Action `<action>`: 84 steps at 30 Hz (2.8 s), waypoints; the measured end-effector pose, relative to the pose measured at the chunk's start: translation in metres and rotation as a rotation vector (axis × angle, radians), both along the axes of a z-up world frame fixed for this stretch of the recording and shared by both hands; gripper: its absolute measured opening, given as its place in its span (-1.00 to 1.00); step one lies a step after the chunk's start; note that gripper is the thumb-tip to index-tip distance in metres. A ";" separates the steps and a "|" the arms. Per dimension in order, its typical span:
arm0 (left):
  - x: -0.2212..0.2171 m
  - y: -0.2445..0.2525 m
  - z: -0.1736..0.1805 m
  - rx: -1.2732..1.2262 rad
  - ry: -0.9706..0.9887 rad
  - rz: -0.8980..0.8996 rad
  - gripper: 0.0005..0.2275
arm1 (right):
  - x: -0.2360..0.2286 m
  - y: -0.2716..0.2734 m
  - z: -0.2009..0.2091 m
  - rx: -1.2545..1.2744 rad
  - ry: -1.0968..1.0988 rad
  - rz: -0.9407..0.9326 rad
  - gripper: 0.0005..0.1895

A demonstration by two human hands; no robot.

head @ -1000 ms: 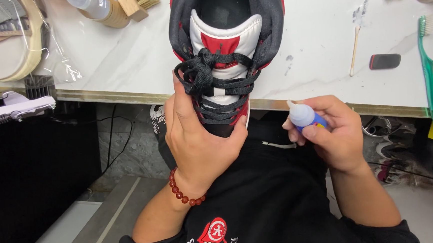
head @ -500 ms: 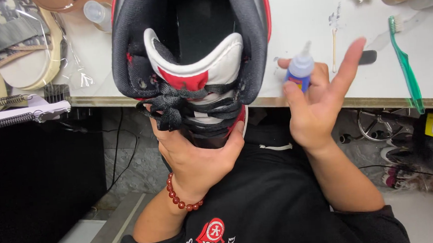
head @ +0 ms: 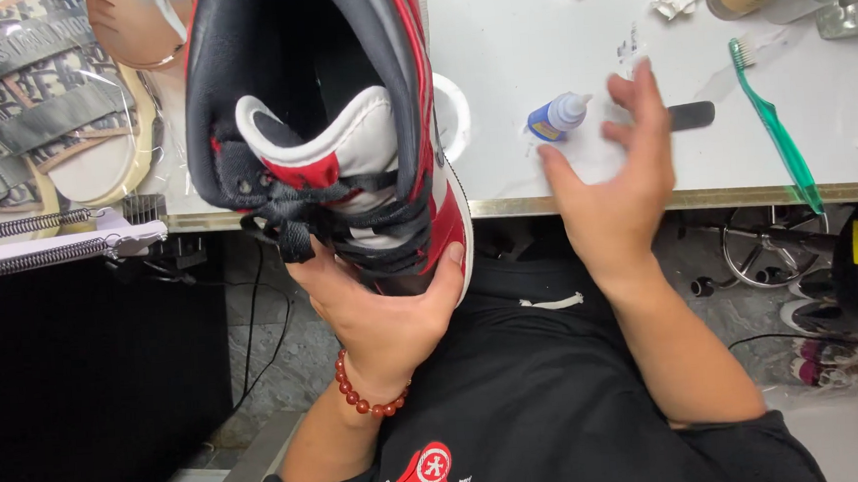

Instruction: The person holds a red and black sneaker, adjusts its laces, and applies glue from a small blue bottle along the edge where the upper meets the sole. They press and smooth the sole edge by hand, then turn the shoe to treat other sections of the sole edge.

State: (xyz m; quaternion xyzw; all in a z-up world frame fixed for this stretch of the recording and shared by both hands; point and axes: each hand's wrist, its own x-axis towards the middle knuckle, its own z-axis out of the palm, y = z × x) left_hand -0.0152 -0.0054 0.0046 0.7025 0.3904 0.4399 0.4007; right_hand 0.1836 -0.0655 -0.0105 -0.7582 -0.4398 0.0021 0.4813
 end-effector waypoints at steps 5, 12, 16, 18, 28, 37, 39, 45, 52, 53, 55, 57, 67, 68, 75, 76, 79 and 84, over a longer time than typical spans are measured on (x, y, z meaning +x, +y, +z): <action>0.008 -0.011 -0.002 0.233 -0.047 0.023 -0.06 | -0.044 -0.042 0.012 0.124 0.290 0.193 -0.54; 0.001 -0.027 -0.012 0.170 -0.028 -0.058 -0.24 | -0.050 -0.033 0.042 0.079 0.329 0.335 -0.64; -0.004 -0.029 -0.015 -0.022 0.110 -0.189 -0.60 | -0.049 -0.033 0.046 0.075 0.289 0.306 -0.71; 0.006 -0.024 0.009 0.026 0.123 -0.168 -0.63 | -0.049 -0.033 0.048 0.059 0.283 0.295 -0.72; 0.016 -0.027 0.014 -0.028 -0.160 -0.188 -0.60 | -0.050 -0.035 0.034 0.111 0.450 0.267 -0.63; -0.007 -0.035 -0.024 0.327 0.407 -0.350 -0.66 | -0.023 -0.041 0.027 0.082 0.021 0.300 -0.78; -0.008 -0.034 -0.024 0.345 0.419 -0.374 -0.65 | -0.024 -0.040 0.031 0.095 -0.020 0.313 -0.78; -0.010 -0.027 -0.019 0.437 0.461 -0.459 -0.61 | -0.027 -0.046 0.026 0.111 0.264 0.433 -0.63; -0.004 -0.028 -0.014 0.450 0.457 -0.474 -0.55 | -0.032 -0.045 0.032 0.049 0.639 0.463 -0.28; -0.004 -0.029 -0.014 0.448 0.459 -0.475 -0.55 | -0.033 -0.046 0.032 0.048 0.642 0.463 -0.28; -0.002 -0.031 -0.012 0.382 0.401 -0.374 -0.49 | -0.034 -0.047 0.032 0.057 0.625 0.519 -0.27; 0.000 -0.031 -0.010 0.352 0.373 -0.325 -0.45 | -0.037 -0.049 0.030 0.040 0.635 0.513 -0.28; 0.012 -0.028 0.010 0.126 0.158 0.015 -0.20 | -0.048 -0.040 0.033 0.129 0.935 0.506 -0.07; 0.015 -0.024 0.019 0.129 0.157 0.018 -0.20 | -0.046 -0.039 0.031 0.130 0.934 0.509 -0.07; 0.014 -0.020 0.022 0.040 0.045 0.028 -0.25 | -0.034 -0.042 0.020 0.065 0.838 0.590 -0.28; 0.013 -0.021 0.021 0.056 0.009 0.012 -0.29 | -0.031 -0.043 0.019 0.070 0.921 0.613 -0.30; 0.021 -0.008 0.051 -0.151 0.116 -0.191 -0.64 | -0.025 -0.041 0.022 0.074 0.975 0.638 -0.38; 0.019 -0.011 0.041 0.177 0.254 -0.061 -0.71 | -0.022 -0.056 0.001 0.076 0.963 0.594 -0.54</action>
